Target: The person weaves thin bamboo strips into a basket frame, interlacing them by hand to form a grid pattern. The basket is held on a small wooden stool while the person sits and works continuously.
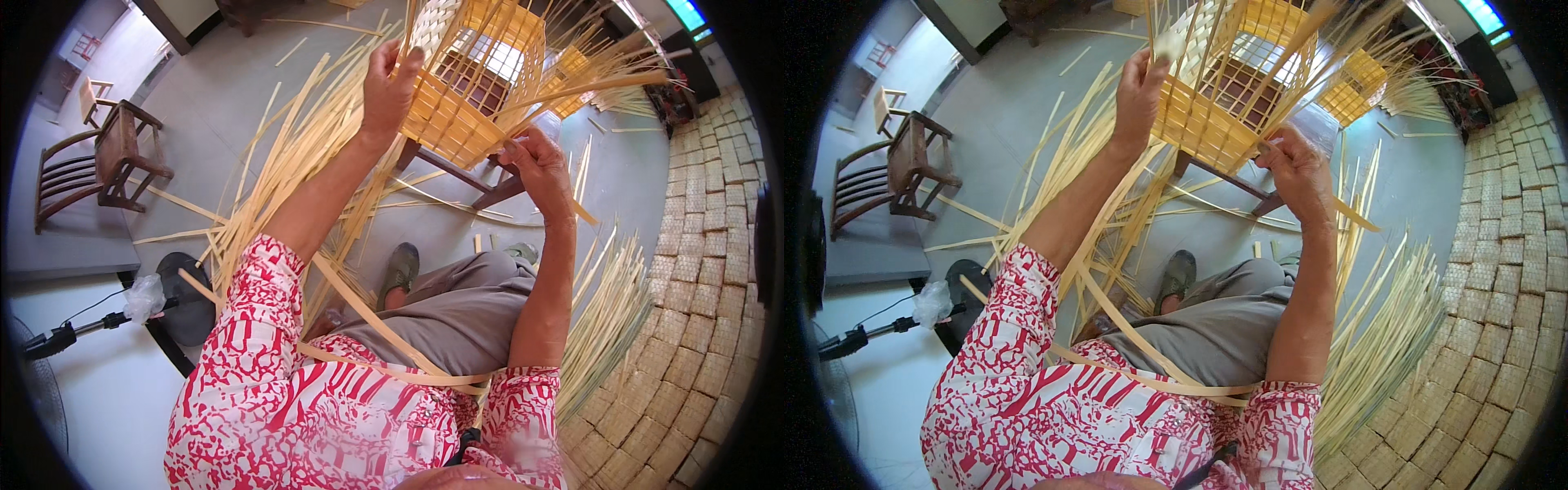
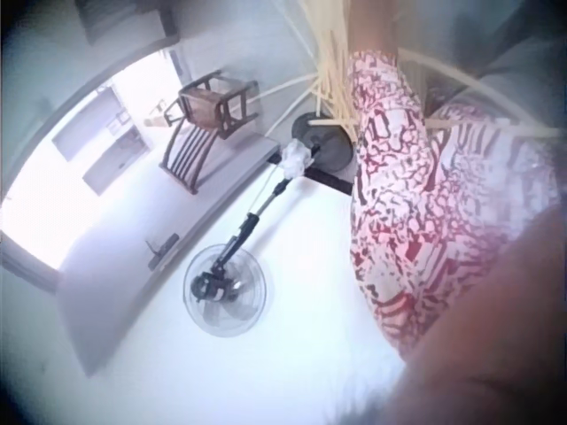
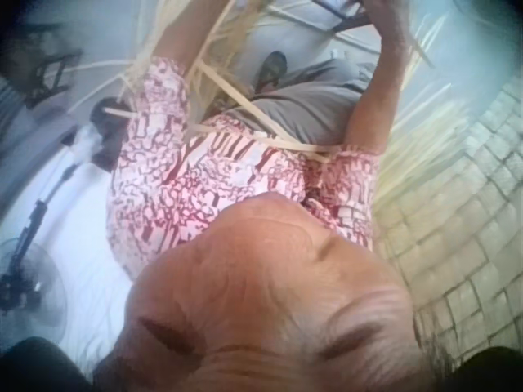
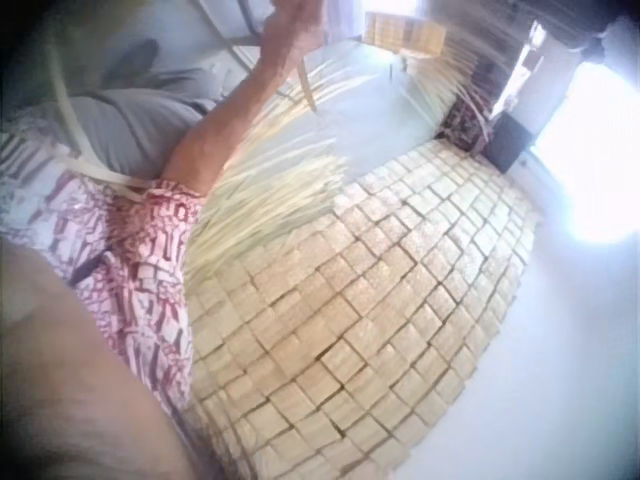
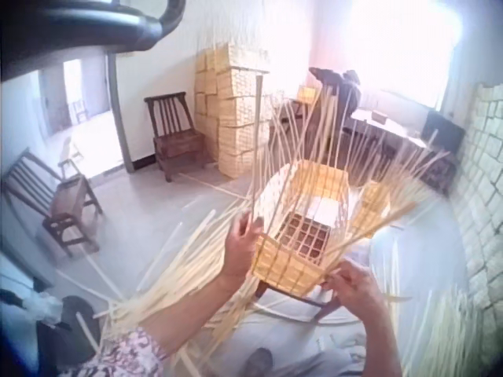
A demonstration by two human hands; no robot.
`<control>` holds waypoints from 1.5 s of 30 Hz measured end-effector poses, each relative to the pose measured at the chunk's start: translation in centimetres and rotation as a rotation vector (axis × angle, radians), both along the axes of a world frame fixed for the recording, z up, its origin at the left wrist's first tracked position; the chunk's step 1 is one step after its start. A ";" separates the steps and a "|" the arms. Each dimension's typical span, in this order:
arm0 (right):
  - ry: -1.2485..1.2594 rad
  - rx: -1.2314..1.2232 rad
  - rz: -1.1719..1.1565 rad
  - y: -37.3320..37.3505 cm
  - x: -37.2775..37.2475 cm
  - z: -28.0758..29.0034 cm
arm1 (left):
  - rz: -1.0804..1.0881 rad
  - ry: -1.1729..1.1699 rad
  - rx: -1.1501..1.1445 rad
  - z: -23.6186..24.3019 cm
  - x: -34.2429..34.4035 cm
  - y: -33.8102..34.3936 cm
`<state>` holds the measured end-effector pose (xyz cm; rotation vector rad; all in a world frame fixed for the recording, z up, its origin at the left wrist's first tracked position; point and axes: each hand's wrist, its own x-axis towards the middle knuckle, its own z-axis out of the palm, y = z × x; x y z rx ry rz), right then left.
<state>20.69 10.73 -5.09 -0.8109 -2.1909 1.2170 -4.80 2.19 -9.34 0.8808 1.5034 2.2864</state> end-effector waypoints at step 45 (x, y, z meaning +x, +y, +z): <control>0.019 -0.157 -0.143 0.6 2.1 -0.2 | -0.227 0.534 -0.126 5.6 9.4 1.6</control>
